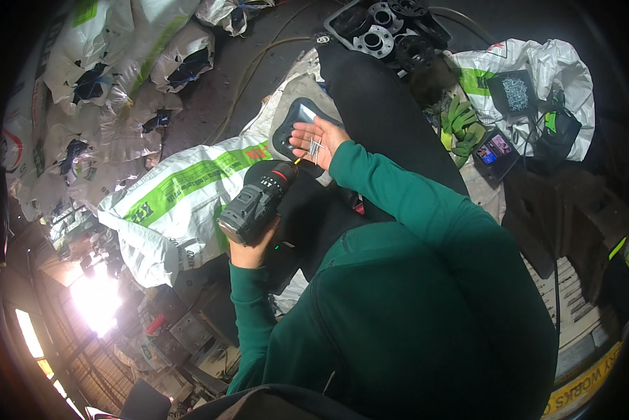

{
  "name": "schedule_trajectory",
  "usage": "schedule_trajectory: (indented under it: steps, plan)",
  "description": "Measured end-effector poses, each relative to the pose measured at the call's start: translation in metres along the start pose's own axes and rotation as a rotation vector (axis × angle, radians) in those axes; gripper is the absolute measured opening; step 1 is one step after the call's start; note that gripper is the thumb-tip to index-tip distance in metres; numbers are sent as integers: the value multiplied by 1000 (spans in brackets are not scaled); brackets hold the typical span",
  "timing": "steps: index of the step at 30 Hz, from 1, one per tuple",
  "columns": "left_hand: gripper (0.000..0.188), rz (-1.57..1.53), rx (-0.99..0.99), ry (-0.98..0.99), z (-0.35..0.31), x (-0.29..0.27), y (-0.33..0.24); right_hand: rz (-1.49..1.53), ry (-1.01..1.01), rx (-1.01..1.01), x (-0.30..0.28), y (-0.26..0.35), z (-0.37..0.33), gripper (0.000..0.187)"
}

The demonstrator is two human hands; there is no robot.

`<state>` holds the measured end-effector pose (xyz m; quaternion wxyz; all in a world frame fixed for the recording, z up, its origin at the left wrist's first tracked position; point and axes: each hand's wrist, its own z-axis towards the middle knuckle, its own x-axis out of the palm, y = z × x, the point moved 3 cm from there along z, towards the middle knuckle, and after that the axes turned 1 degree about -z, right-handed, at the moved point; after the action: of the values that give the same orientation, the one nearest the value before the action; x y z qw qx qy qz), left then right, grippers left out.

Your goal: The person sits on the floor and uses a cordless drill to make holes in a black plastic part. They repeatedly position the part, insert the drill bit, and drill into the same area, occasionally adjusting the part's orientation.

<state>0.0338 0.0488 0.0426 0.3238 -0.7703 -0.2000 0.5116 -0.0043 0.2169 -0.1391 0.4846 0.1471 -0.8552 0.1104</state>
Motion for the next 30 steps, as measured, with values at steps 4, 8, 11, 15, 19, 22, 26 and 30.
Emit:
schedule_trajectory:
  steps: [4, 8, 11, 15, 19, 22, 26, 30]
  plan:
    - [36, 164, 208, 69, 1, -2, -10, 4, 24, -2, 5, 0, 0, 44]
    - [33, 192, 175, 32, -1, 0, -9, 5, 40, -1, 5, -2, 1, 41]
    - [33, 205, 190, 27, 0, 2, -9, -15, 60, 8, 4, -4, 0, 40]
    - [35, 148, 189, 22, 1, -2, -8, -44, 73, 28, 1, -5, 2, 35]
    - [34, 192, 210, 2, -1, -11, -9, -146, 47, 130, -3, -13, 2, 29]
    - [33, 206, 213, -38, -2, -16, -8, -260, 135, 143, -2, -18, -1, 29]
    - [33, 170, 179, -21, -3, -20, -6, -279, 120, 136, -2, -19, -1, 27]
    - [35, 195, 133, 12, -6, -23, -1, -328, 125, 140, -3, -18, 0, 28]
